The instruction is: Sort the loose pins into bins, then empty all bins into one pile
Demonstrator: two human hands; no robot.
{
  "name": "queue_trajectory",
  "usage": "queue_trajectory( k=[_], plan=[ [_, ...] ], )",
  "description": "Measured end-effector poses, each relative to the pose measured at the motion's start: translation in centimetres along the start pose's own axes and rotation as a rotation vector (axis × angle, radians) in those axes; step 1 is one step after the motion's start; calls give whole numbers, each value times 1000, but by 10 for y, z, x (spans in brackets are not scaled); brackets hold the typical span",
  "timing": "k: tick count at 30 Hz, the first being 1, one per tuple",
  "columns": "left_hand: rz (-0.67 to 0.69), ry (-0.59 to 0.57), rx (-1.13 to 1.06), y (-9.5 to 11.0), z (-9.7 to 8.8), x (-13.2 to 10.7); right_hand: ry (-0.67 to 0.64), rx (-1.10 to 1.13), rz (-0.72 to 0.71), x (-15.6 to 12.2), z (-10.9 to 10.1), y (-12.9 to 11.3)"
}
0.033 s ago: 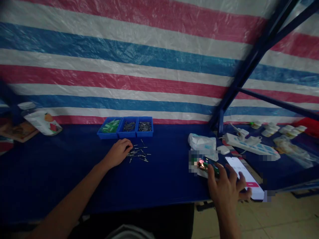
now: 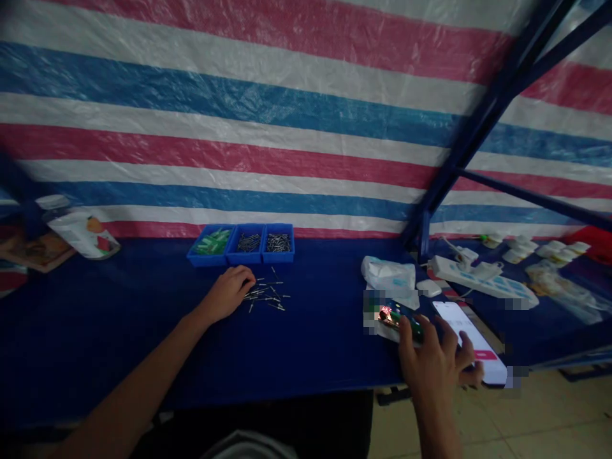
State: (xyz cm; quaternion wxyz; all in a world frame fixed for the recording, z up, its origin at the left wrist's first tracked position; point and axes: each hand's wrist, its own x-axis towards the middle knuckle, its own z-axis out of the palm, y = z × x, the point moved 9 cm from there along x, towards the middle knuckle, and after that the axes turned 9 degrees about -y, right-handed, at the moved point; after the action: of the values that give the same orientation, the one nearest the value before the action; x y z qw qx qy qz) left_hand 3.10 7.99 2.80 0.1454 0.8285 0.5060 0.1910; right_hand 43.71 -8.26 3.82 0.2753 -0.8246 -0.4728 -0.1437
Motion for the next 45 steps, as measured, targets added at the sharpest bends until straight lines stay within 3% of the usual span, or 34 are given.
queue_trajectory(
  k=[2, 4, 7, 11, 14, 16, 21, 28, 32, 35, 39, 42, 45],
  plan=[
    [-23, 12, 10, -2, -2, 0, 95, 64, -78, -9, -11, -23],
    [-34, 50, 5, -4, -6, 0, 80, 132, -220, -19, -14, -63],
    [-1, 108, -33, -3, -13, -2, -77, 279, -511, -31, -11, -148],
    [54, 197, -102, 3, -24, -7, -486, 480, -895, -41, 13, -269],
    [24, 279, -170, -1, -33, -12, -518, 475, -1032, -35, 32, -323],
    [-16, 317, -210, -7, -37, -15, -522, 526, -1091, -34, 44, -341],
    [-54, 365, -308, -13, -39, -19, -526, 617, -1101, -40, 62, -342],
    [-19, 370, -326, -6, -37, -21, -535, 632, -1113, -52, 64, -335],
    [1, 384, -337, -3, -39, -24, -566, 809, -1049, -46, 66, -332],
    [-20, 365, -324, -2, -39, -23, -597, 1023, -817, -24, 74, -319],
    [-33, 316, -269, -3, -37, -20, -707, 1406, -305, 8, 100, -290],
    [-19, 288, -236, -4, -35, -17, -827, 1673, 4, 14, 117, -279],
    [-19, 273, -218, -5, -35, -16, -918, 1772, 181, 12, 124, -274]
  ],
)
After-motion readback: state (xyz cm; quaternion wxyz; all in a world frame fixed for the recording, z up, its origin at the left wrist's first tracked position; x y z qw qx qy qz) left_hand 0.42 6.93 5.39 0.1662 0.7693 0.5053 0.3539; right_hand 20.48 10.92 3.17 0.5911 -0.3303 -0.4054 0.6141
